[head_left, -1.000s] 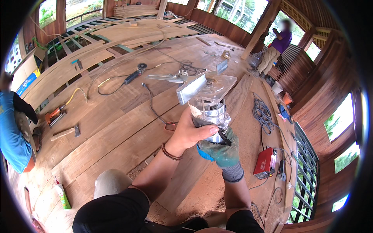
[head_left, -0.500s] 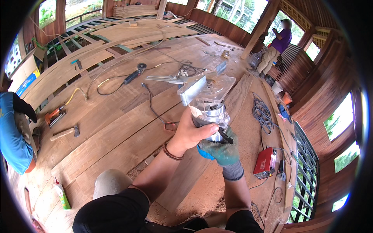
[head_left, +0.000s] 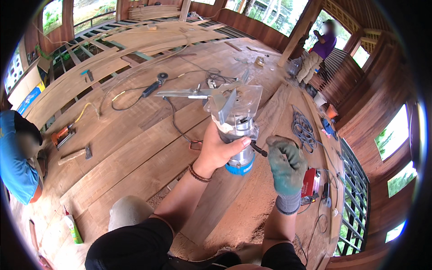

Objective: The person uses a handheld router to shape the edge of a wooden plank. They adjust the router and guide it along the wood, creating a groove while kneeling on the floor.

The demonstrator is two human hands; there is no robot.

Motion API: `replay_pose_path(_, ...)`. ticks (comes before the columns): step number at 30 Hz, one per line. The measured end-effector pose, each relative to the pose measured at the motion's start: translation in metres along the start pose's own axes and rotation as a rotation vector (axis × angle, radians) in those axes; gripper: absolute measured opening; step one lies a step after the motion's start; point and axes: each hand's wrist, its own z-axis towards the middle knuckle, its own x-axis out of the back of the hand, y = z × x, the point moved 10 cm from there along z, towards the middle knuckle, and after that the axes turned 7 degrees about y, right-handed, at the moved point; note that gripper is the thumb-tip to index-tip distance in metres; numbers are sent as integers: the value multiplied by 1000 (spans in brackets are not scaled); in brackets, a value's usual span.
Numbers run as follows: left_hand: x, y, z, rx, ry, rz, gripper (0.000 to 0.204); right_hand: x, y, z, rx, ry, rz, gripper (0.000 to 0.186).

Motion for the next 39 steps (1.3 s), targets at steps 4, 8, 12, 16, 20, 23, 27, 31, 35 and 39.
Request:
replay_pose_path(4,-2,-4,-2,-14,-33,65,67,-4,-25,-11,210,-136,-156,21)
replay_pose_path(8,-2,27,-5,-342,30,243,79,-14,-5,-7,83,-315,46,18)
replay_pose_path(12,-17,55,-18,-738,52,683,86,-23,30,-13,-241,-334,575,24)
replay_pose_path(16,-10,31,-11,-485,-48,542,90,-27,40,-17,-273,-323,769,29)
replay_pose_path(20,-1,14,-9,-441,-42,485,82,-33,48,-22,-391,-350,747,29)
replay_pose_path(23,10,-2,-4,-376,-4,390,87,-34,47,-25,-433,-364,648,23)
replay_pose_path(27,17,-27,-6,-180,-46,188,106,-27,26,-18,-146,-319,312,16)
replay_pose_path(31,18,-18,-6,-313,-30,261,106,-22,-2,-12,159,-324,131,16)
replay_pose_path(35,21,-19,-3,-223,10,239,95,-21,13,-11,-60,-302,255,16)
replay_pose_path(39,20,-17,-6,-124,35,195,77,-11,46,-12,-392,-107,483,17)
